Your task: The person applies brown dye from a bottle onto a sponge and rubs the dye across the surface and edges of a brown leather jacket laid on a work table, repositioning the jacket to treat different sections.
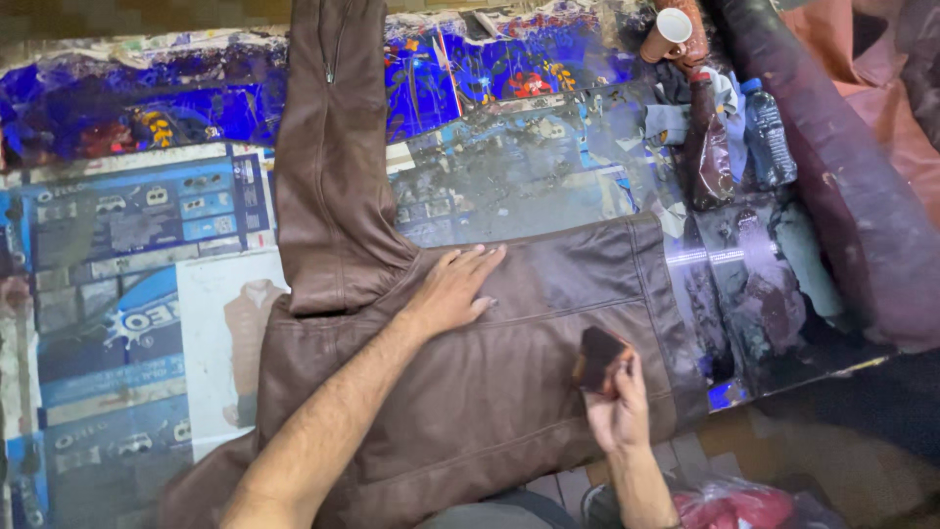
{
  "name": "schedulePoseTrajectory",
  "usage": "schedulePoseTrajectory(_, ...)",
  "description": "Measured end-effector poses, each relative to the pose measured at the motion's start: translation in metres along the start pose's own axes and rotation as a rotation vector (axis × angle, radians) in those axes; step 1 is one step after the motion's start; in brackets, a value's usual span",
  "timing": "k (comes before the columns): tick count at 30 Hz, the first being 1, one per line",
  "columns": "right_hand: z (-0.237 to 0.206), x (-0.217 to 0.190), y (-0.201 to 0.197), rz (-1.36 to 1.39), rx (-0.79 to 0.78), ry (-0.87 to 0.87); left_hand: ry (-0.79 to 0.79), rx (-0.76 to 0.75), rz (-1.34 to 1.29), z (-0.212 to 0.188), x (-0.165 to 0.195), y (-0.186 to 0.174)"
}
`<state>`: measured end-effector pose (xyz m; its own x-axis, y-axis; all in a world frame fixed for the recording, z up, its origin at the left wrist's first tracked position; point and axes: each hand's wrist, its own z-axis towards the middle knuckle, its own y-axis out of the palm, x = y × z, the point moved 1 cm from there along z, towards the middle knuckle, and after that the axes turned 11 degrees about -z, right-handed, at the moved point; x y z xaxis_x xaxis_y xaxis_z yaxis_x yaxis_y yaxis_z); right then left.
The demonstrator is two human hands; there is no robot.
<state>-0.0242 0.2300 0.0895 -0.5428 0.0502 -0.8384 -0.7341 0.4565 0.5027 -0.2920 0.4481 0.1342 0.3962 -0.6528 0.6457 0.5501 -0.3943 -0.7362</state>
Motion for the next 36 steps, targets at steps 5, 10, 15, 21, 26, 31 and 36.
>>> schedulePoseTrajectory(5, 0.02, 0.023, 0.101, -0.787, 0.18, -0.398, 0.21, -0.078, 0.131, -0.029, -0.031, -0.066)
schedulePoseTrajectory(10, 0.051, 0.05, 0.179, -1.682, 0.119, -0.944, 0.077, -0.092, 0.16, -0.046, -0.048, -0.084)
schedulePoseTrajectory(15, 0.085, 0.068, 0.233, -1.924, 0.526, -0.797, 0.025, -0.003, 0.013, -0.06, -0.08, -0.107)
schedulePoseTrajectory(21, 0.099, 0.089, 0.256, -1.861, 0.128, -0.942, -0.039, -0.012, -0.028, -0.051, -0.103, -0.107)
schedulePoseTrajectory(26, 0.122, 0.087, 0.254, -1.869, 0.576, -0.711, -0.098, -0.025, -0.07, -0.045, -0.107, -0.106)
schedulePoseTrajectory(31, 0.115, 0.097, 0.272, -1.825, -0.021, -0.939, -0.118, -0.051, -0.056, -0.04, -0.108, -0.108)
schedulePoseTrajectory(36, 0.151, 0.058, 0.231, -1.988, 0.493, -0.74, -0.154, -0.085, -0.062, -0.04, -0.105, -0.11)
